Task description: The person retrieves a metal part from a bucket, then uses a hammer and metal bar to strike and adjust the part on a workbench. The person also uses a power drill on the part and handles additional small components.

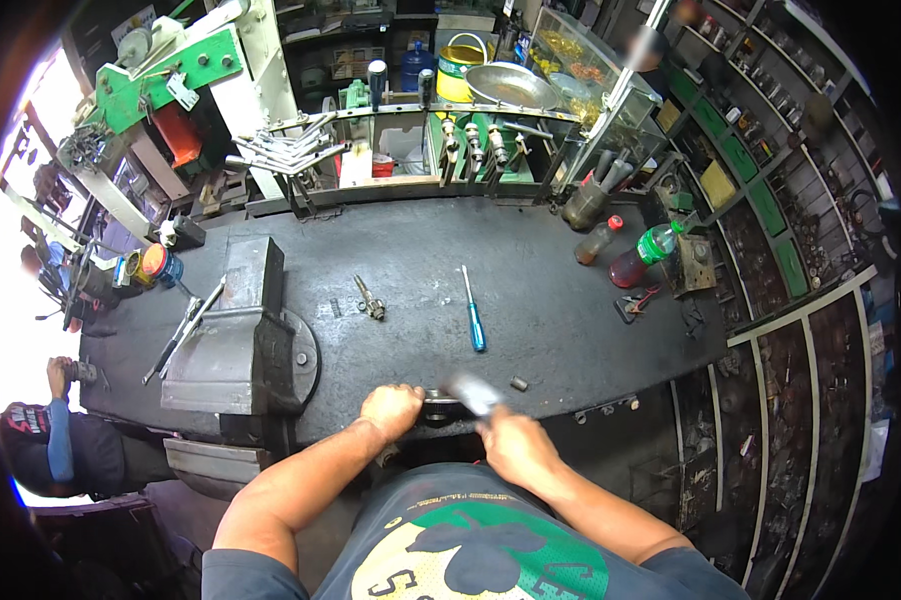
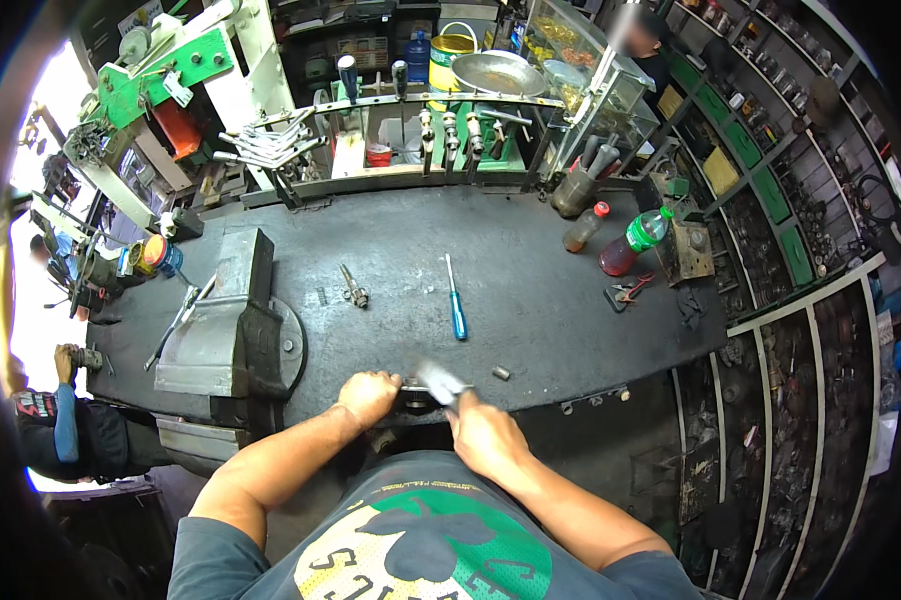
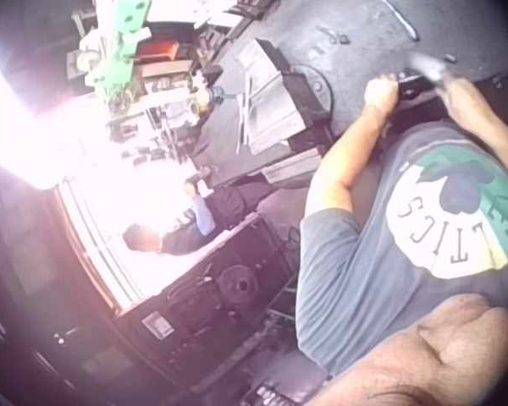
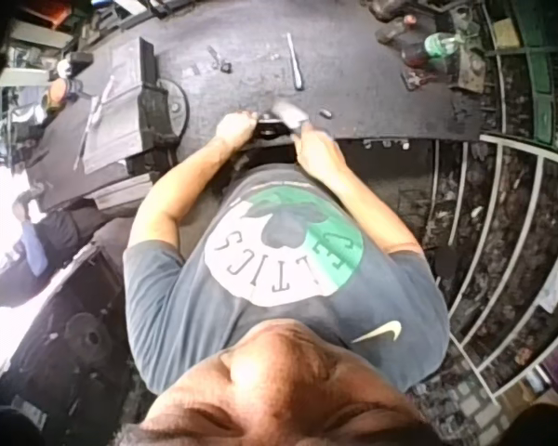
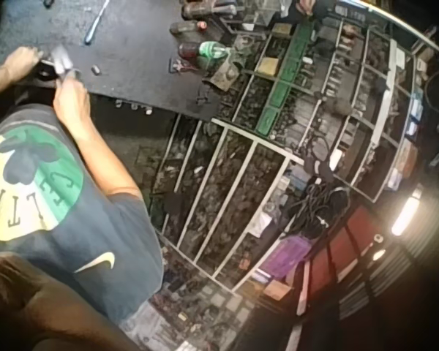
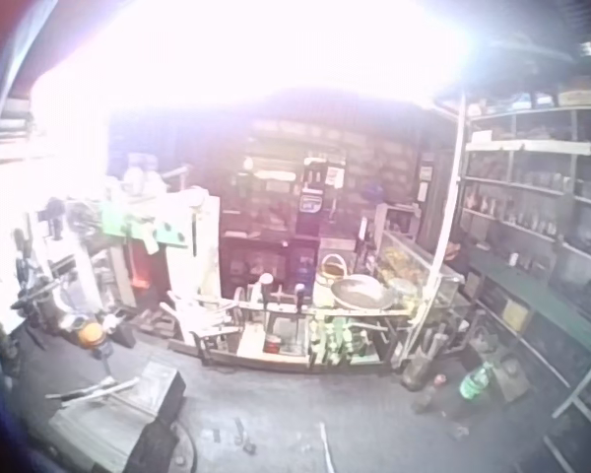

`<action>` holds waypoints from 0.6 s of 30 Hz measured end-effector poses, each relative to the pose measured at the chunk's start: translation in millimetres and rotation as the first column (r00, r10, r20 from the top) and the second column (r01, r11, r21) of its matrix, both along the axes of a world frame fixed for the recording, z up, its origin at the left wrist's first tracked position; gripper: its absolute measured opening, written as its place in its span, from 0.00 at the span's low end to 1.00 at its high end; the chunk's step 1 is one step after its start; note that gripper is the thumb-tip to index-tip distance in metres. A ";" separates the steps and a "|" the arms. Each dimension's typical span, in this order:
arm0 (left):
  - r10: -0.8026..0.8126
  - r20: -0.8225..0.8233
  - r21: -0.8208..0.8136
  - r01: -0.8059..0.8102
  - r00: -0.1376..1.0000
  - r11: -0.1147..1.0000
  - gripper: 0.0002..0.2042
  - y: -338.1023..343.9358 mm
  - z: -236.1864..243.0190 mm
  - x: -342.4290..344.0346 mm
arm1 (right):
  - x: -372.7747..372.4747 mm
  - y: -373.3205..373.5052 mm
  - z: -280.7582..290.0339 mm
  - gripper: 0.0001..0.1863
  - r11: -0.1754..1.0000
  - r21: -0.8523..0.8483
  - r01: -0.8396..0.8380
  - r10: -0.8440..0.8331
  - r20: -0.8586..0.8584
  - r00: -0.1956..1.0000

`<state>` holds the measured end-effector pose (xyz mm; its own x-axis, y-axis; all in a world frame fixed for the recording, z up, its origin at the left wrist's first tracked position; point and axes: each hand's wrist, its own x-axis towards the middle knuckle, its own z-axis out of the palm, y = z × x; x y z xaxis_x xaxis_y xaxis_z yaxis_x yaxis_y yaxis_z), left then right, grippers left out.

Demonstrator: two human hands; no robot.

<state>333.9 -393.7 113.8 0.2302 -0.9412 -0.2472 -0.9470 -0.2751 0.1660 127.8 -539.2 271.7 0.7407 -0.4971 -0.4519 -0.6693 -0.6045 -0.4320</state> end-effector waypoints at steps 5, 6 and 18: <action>0.021 -0.047 -0.002 -0.021 0.999 1.000 0.09 2.1 2.1 4.0 | -12.8 -1.3 -38.3 0.21 0.999 0.041 -0.014 0.014 -0.022 1.000; 0.008 -0.045 -0.012 -0.008 0.999 1.000 0.09 -0.5 8.2 5.8 | -11.8 -6.2 -41.5 0.22 0.998 0.056 0.003 -0.002 -0.016 1.000; 0.126 -0.163 0.235 -0.085 0.979 0.968 0.10 -44.8 10.5 20.1 | -27.9 -25.1 -30.6 0.26 0.992 0.128 0.003 0.001 -0.028 1.000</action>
<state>354.0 -438.5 124.3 0.2592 -0.8288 -0.4959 -0.8720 -0.4215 0.2488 99.9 -564.3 241.2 0.7263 -0.4345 -0.5326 -0.6829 -0.5445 -0.4870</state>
